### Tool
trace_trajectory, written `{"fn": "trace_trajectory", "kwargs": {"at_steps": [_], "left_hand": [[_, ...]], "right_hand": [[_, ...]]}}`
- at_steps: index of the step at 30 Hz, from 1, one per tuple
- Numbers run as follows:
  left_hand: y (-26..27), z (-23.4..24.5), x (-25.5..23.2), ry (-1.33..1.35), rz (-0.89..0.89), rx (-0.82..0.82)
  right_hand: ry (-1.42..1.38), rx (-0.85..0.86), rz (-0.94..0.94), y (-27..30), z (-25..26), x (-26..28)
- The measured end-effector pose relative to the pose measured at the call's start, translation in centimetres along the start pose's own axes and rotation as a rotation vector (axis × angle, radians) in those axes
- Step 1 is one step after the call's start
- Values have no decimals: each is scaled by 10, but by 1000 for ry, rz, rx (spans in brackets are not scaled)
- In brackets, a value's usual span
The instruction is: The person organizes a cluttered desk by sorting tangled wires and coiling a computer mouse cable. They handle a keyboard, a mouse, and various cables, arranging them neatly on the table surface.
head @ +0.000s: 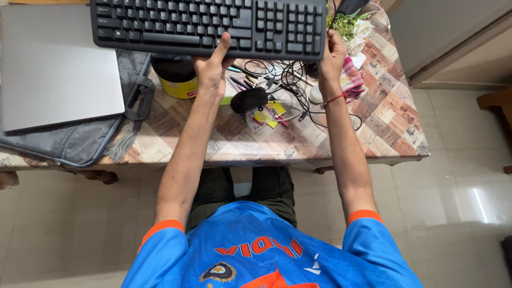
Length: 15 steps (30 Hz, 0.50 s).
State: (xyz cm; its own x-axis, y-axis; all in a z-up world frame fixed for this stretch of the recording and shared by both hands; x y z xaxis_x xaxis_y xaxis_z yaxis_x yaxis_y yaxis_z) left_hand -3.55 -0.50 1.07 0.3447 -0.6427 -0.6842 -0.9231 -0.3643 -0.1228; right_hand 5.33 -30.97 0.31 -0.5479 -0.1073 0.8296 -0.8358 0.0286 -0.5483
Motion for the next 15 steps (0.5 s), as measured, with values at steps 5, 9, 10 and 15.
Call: {"fn": "trace_trajectory", "kwargs": {"at_steps": [5, 9, 10, 15], "left_hand": [[-5, 27, -4, -120, -22, 0], [-7, 46, -13, -195, -76, 73], [-7, 48, -16, -230, -136, 91], [-9, 58, -33, -321, -169, 63]], "right_hand": [[12, 143, -174, 21, 17, -25], [212, 151, -97, 34, 3, -29], [436, 36, -11, 46, -4, -26], [946, -84, 386, 106, -55, 0]]}}
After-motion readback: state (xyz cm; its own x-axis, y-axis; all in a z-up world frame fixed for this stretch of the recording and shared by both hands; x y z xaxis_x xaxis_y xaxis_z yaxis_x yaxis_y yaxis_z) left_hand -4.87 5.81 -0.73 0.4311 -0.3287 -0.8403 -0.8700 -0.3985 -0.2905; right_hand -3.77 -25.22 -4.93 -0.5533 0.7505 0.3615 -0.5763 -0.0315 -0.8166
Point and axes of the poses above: each hand's wrist, its own y-axis away from the middle knuckle, its own z-axis out of the back of the hand, x = y × z, the point moved 1 cm from there along -y, towards the middle knuckle, and after that the axes turned 2 degrees about -y, right-handed, at the moved point
